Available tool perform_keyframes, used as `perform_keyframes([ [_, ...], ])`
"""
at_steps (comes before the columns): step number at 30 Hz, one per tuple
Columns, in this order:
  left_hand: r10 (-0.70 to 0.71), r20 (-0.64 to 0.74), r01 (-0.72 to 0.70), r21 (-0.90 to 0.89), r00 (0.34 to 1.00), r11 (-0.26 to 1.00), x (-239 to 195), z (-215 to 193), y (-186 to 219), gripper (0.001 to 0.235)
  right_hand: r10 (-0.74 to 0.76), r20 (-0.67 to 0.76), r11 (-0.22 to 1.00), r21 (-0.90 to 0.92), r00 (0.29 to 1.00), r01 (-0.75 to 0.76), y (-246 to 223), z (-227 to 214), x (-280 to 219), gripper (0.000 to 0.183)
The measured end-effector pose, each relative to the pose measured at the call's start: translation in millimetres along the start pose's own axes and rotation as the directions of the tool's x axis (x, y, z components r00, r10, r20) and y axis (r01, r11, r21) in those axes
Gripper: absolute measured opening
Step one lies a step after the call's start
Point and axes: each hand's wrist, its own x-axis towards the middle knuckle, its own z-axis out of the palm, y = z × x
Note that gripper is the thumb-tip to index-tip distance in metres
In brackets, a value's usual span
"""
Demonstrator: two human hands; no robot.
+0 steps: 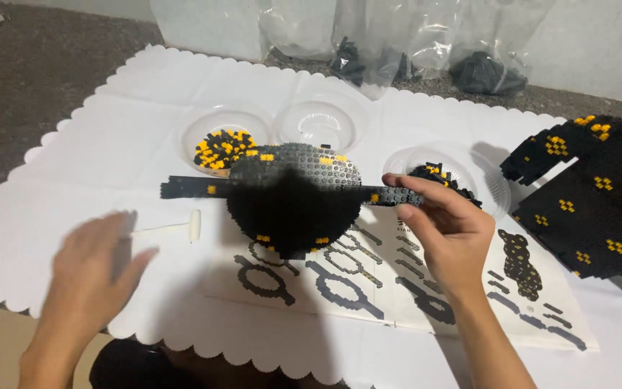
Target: The person assembles a black and yellow plastic brick model by placing individual pieces onto a larger structure and securing them with a white plastic hammer. They repeatedly pick up small bricks from clear bowls and tap them into place on the model.
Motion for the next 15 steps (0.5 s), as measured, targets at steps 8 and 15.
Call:
perform_keyframes([
  [8,-0.111,0.262,0.063,0.186,0.959,0.981,-22.0,-15.8,-13.8,0.047,-0.032,-0.018,0.999,-0.006,0.999,0.032,1.2,2.0,0.0,0.021],
  [15,-0.574,0.668,0.721,-0.669,0.473,-0.184,-38.7,0.7,32.3,0.037,-0.011,-0.028,1.0,-0.006,1.0,0.011,-0.3,3.3,0.9,0.02],
])
